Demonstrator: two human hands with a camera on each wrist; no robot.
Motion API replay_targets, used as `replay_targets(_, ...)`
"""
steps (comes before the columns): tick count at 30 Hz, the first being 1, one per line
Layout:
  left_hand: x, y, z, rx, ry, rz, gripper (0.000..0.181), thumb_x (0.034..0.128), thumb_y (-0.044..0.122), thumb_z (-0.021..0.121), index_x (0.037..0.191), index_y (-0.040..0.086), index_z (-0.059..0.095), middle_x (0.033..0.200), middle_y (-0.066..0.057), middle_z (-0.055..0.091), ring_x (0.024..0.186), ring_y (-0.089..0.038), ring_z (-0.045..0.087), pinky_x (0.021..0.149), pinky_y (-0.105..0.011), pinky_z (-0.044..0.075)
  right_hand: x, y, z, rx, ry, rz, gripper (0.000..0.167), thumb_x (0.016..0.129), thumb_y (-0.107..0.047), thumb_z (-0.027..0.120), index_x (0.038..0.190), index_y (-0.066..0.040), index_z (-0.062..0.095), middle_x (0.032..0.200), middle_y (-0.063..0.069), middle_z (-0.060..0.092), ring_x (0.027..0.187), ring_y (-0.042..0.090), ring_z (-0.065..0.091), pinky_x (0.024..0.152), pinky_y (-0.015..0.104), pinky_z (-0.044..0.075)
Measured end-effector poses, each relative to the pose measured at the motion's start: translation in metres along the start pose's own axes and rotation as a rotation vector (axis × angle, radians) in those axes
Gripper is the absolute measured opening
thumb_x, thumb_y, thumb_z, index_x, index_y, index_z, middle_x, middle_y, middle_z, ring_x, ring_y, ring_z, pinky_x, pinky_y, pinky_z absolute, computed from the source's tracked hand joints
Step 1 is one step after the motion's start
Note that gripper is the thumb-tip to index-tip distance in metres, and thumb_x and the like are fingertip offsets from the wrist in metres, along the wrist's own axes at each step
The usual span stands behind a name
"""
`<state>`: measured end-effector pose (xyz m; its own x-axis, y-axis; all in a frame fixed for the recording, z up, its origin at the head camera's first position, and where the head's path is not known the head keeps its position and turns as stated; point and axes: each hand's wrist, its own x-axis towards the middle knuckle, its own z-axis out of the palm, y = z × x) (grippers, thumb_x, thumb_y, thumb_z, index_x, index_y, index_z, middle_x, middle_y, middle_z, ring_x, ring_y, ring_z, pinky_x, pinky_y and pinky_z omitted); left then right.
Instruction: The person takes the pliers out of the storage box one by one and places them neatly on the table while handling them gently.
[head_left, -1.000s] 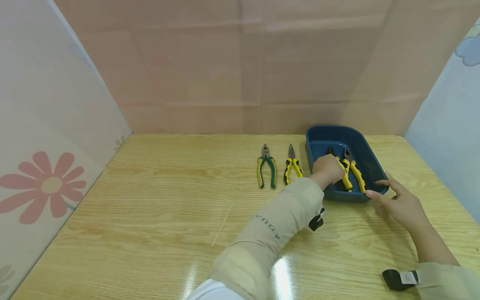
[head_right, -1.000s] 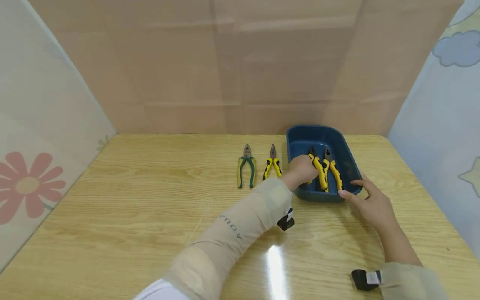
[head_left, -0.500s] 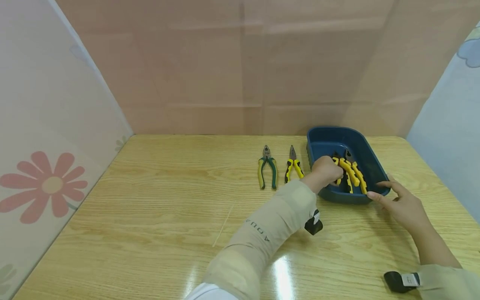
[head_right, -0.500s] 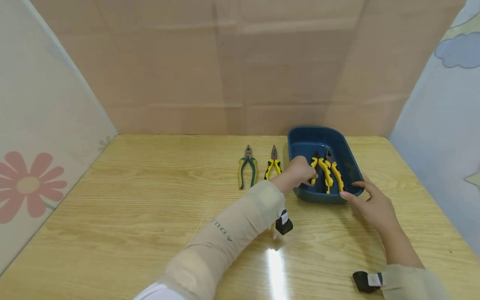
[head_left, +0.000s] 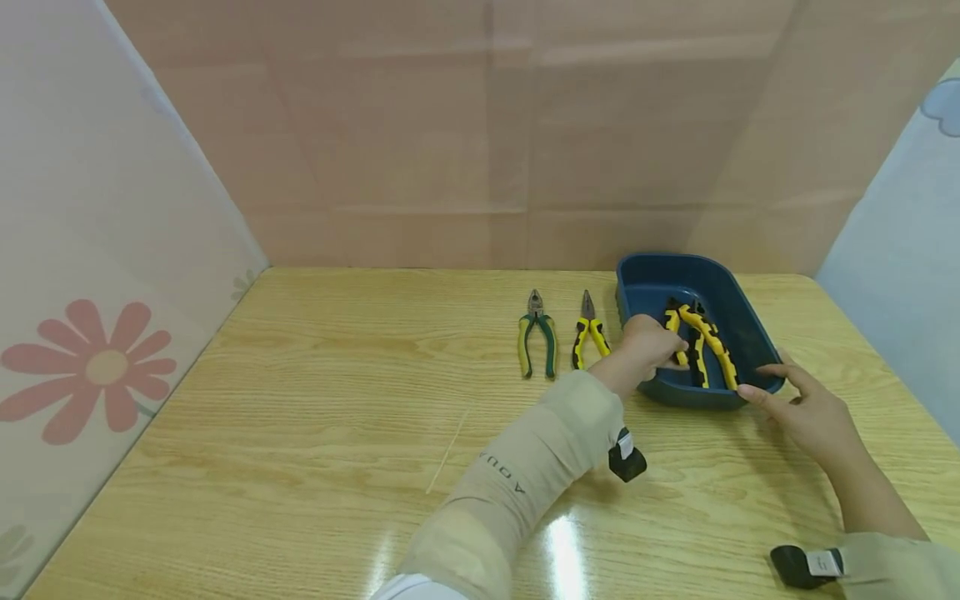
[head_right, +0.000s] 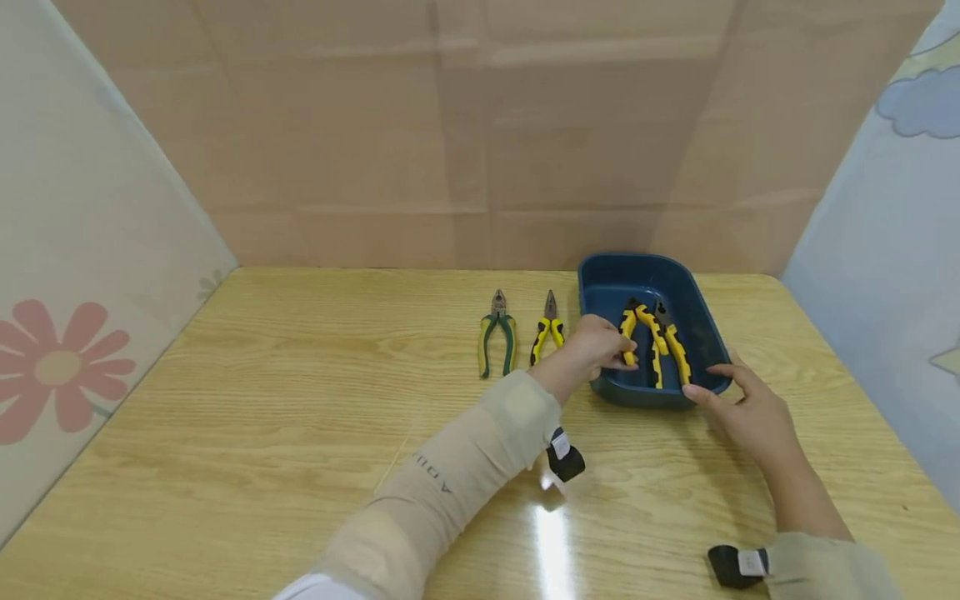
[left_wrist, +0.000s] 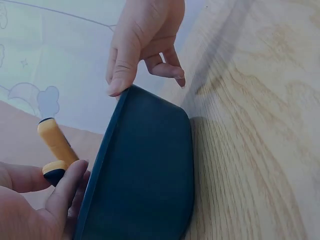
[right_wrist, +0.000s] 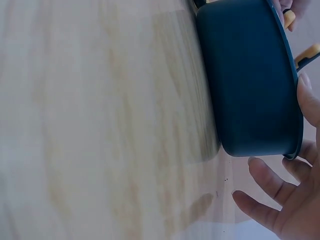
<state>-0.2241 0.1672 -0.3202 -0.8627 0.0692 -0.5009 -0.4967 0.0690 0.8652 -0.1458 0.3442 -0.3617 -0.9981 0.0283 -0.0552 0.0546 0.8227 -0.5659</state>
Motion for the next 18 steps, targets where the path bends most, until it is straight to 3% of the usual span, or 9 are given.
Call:
replay_targets(1,-0.001,0.0,-0.001,-0.022,-0.003,0.011,0.013,0.0727,-0.007,0.063,0.078,0.0,0.055,0.088,-0.005,0.053,0.056,-0.022,0.056,0.057,-0.032,0.051,0.0,0.0,0.0,-0.001,0.005,-0.002,0.062,0.086,-0.041,0.048,0.127,0.002,0.033,0.143,0.007,-0.003,0.058,0.01,0.052,0.046,0.031,0.039)
replay_targets(3,-0.003,-0.002,-0.004,-0.023,-0.013,0.04,0.026,0.0737,-0.006,0.063,0.059,0.004,0.044,0.072,-0.004,0.049,0.044,-0.019,0.048,0.054,-0.029,0.05,-0.001,-0.001,-0.001,0.004,0.001,-0.022,0.061,0.086,-0.04,0.048,0.126,0.004,0.033,0.142,0.008,-0.005,0.057,0.009,0.051,0.047,0.031,0.039)
replay_targets(6,-0.008,-0.005,-0.008,0.027,-0.035,0.069,0.025,0.0766,0.0,0.062,0.06,0.007,0.045,0.061,-0.001,0.044,0.04,-0.013,0.046,0.037,-0.02,0.037,-0.003,-0.002,-0.002,0.009,-0.006,-0.041,0.061,0.087,-0.038,0.048,0.126,0.006,0.033,0.142,0.011,-0.006,0.056,0.009,0.051,0.049,0.03,0.038)
replay_targets(8,-0.011,-0.006,-0.01,0.053,-0.047,0.076,0.007,0.0783,0.004,0.062,0.084,0.006,0.059,0.065,0.002,0.052,0.048,-0.01,0.055,0.033,-0.022,0.021,-0.003,-0.002,-0.002,0.007,-0.006,-0.039,0.061,0.087,-0.038,0.048,0.126,0.006,0.033,0.142,0.011,-0.007,0.056,0.008,0.051,0.049,0.03,0.038)
replay_targets(10,-0.015,-0.007,-0.012,0.067,-0.049,0.076,0.033,0.0791,0.009,0.062,0.111,0.011,0.055,0.08,0.004,0.059,0.058,-0.011,0.061,0.035,-0.026,0.01,-0.003,-0.001,-0.002,0.007,-0.008,-0.041,0.061,0.087,-0.038,0.049,0.126,0.006,0.033,0.142,0.01,-0.006,0.057,0.009,0.051,0.049,0.03,0.038)
replay_targets(12,-0.018,-0.008,-0.012,0.047,-0.05,0.078,0.042,0.0798,0.01,0.061,0.12,0.013,0.05,0.086,0.004,0.062,0.062,-0.01,0.062,0.034,-0.027,0.009,-0.002,0.001,-0.001,-0.001,-0.001,-0.037,0.06,0.086,-0.039,0.049,0.126,0.004,0.033,0.143,0.007,-0.006,0.057,0.009,0.052,0.048,0.03,0.039)
replay_targets(15,-0.02,-0.01,-0.013,-0.007,-0.038,0.086,0.043,0.0801,0.01,0.061,0.121,0.012,0.05,0.085,0.003,0.062,0.063,-0.01,0.062,0.034,-0.026,0.01,-0.001,0.003,0.0,-0.004,-0.001,-0.035,0.06,0.086,-0.039,0.048,0.127,0.002,0.033,0.143,0.003,-0.006,0.058,0.011,0.052,0.048,0.031,0.039)
replay_targets(18,-0.02,-0.012,-0.014,-0.142,-0.031,0.118,0.041,0.0799,0.001,0.059,0.12,0.006,0.05,0.082,-0.003,0.06,0.067,-0.016,0.062,0.033,-0.019,0.03,-0.001,0.0,-0.001,-0.002,-0.002,-0.034,0.061,0.086,-0.039,0.049,0.127,0.003,0.033,0.143,0.004,-0.005,0.057,0.009,0.051,0.048,0.031,0.039)
